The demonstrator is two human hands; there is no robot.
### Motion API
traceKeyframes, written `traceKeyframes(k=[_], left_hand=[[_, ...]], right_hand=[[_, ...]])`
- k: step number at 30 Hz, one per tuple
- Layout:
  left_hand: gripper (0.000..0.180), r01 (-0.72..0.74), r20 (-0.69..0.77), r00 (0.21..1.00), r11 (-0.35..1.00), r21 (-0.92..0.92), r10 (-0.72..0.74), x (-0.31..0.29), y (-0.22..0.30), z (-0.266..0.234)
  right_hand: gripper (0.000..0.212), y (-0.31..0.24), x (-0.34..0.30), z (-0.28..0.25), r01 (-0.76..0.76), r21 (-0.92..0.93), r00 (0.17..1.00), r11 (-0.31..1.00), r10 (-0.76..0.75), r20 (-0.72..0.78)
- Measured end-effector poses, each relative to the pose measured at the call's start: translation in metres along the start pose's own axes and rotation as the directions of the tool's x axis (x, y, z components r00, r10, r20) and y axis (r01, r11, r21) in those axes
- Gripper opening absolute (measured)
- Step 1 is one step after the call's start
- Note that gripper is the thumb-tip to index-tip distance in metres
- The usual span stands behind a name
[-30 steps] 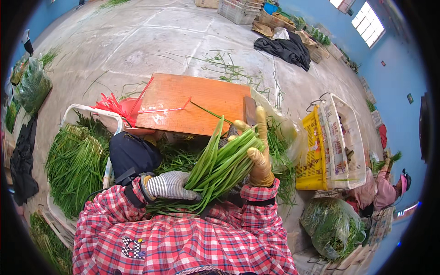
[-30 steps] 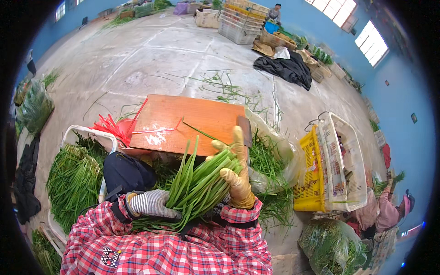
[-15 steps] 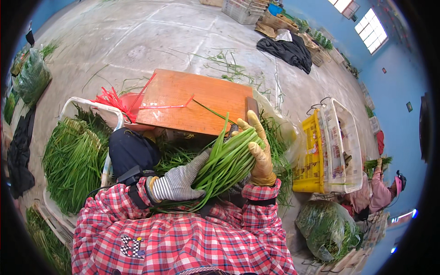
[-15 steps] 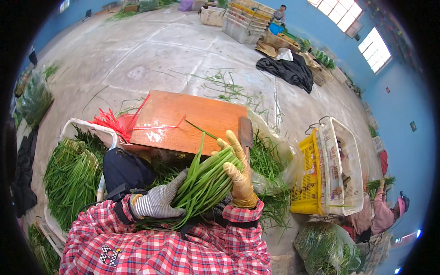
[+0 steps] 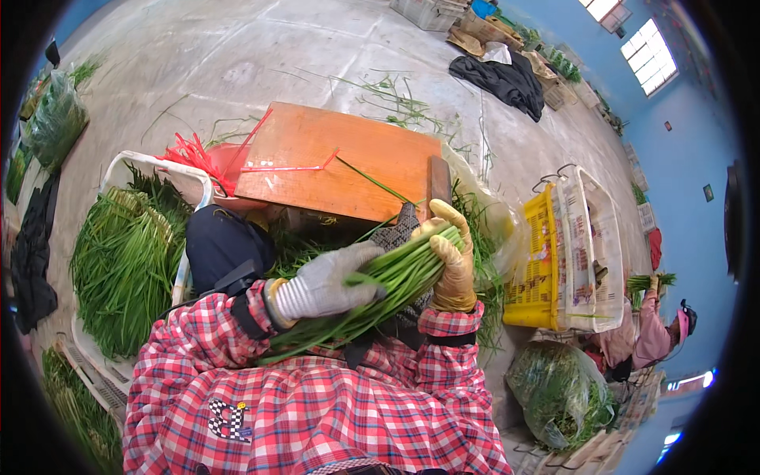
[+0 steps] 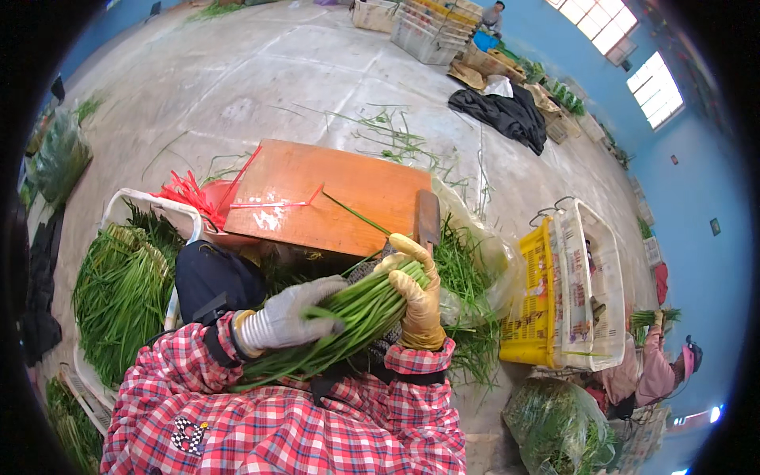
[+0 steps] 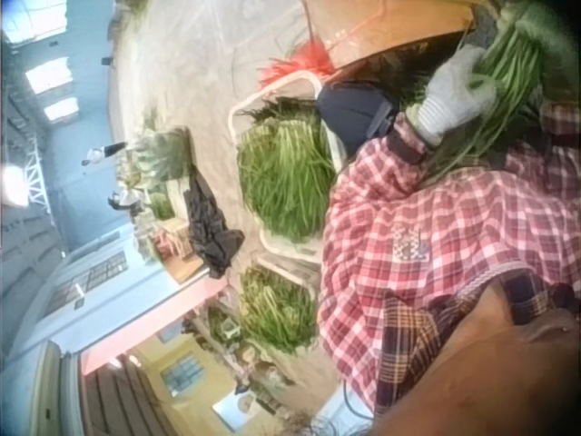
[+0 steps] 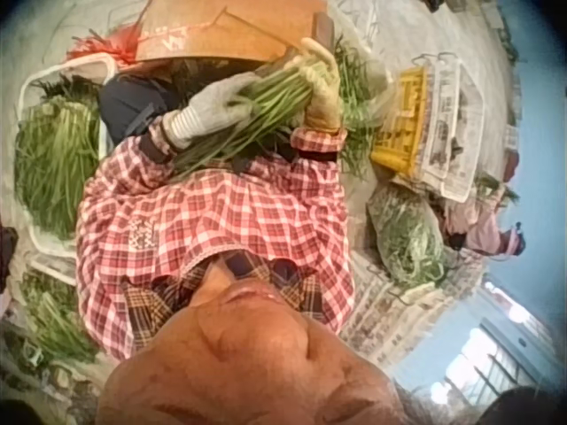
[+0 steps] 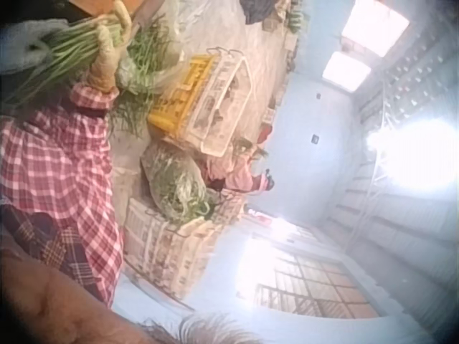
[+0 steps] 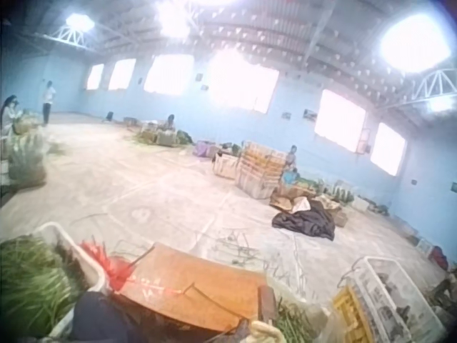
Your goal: Sorting, trimming the ends with a knife, and bundling green chives with rubber bands.
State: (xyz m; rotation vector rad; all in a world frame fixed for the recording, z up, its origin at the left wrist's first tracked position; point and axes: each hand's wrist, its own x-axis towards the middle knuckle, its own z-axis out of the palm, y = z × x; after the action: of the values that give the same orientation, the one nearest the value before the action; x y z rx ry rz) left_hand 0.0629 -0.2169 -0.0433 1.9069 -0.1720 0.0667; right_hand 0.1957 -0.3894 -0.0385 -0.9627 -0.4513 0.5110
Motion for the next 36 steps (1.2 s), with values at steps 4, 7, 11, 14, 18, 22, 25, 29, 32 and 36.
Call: traceKeyframes(k=[4, 7, 11, 14, 18, 22, 25, 29, 32, 36], left_hand=[[0.027, 0.104, -0.174, 0.977, 0.987, -0.126, -0.125, 0.013, -0.028, 0.02], [0.025, 0.15, -0.175, 0.969, 0.977, -0.148, -0.176, 0.018, -0.045, 0.023], [0.028, 0.272, -0.049, 0.959, 0.954, -0.124, -0.28, 0.024, -0.052, 0.012], [0.029, 0.263, -0.023, 0.965, 0.965, 0.019, -0.262, 0.024, -0.048, 0.009], [0.031, 0.27, 0.048, 0.96, 0.957, 0.102, -0.276, 0.027, -0.045, 0.008], [0.028, 0.161, 0.103, 0.986, 0.932, -0.325, -0.134, 0.036, -0.088, -0.009], [0.027, 0.206, -0.196, 0.957, 0.977, -0.052, -0.212, 0.059, -0.137, -0.024], [0.04, 0.179, -0.208, 0.969, 0.962, 0.208, -0.135, 0.115, -0.184, -0.032], [0.052, 0.079, -0.148, 0.989, 0.914, 0.398, -0.02, 0.158, -0.233, -0.035], [0.056, 0.286, -0.262, 0.954, 0.72, 0.633, -0.148, 0.195, -0.258, -0.025]], right_hand=[[0.058, 0.006, 0.001, 0.001, 0.039, 0.0, 0.999, 0.999, -0.039, 0.016], [0.064, 0.0, -0.003, 0.003, -0.006, -0.04, 1.0, 0.999, 0.006, -0.001], [0.078, 0.0, 0.001, 0.007, -0.07, -0.02, 0.996, 0.997, 0.071, 0.06], [0.084, 0.001, 0.006, 0.012, -0.125, -0.029, 0.986, 0.992, 0.127, 0.106], [0.082, 0.006, 0.009, 0.009, -0.107, 0.057, 0.986, 0.993, 0.098, 0.135], [0.077, 0.001, 0.015, -0.004, -0.074, 0.111, 0.997, 0.991, 0.071, 0.027], [0.079, 0.005, 0.018, -0.032, -0.124, 0.25, 0.992, 0.96, 0.114, 0.057], [0.079, 0.027, 0.013, -0.073, -0.14, 0.278, 0.99, 0.95, 0.144, 0.006], [0.08, 0.024, 0.007, -0.069, -0.115, 0.254, 0.983, 0.96, 0.147, -0.112], [0.08, 0.025, 0.002, -0.071, -0.048, 0.271, 0.968, 0.961, 0.112, -0.223]])
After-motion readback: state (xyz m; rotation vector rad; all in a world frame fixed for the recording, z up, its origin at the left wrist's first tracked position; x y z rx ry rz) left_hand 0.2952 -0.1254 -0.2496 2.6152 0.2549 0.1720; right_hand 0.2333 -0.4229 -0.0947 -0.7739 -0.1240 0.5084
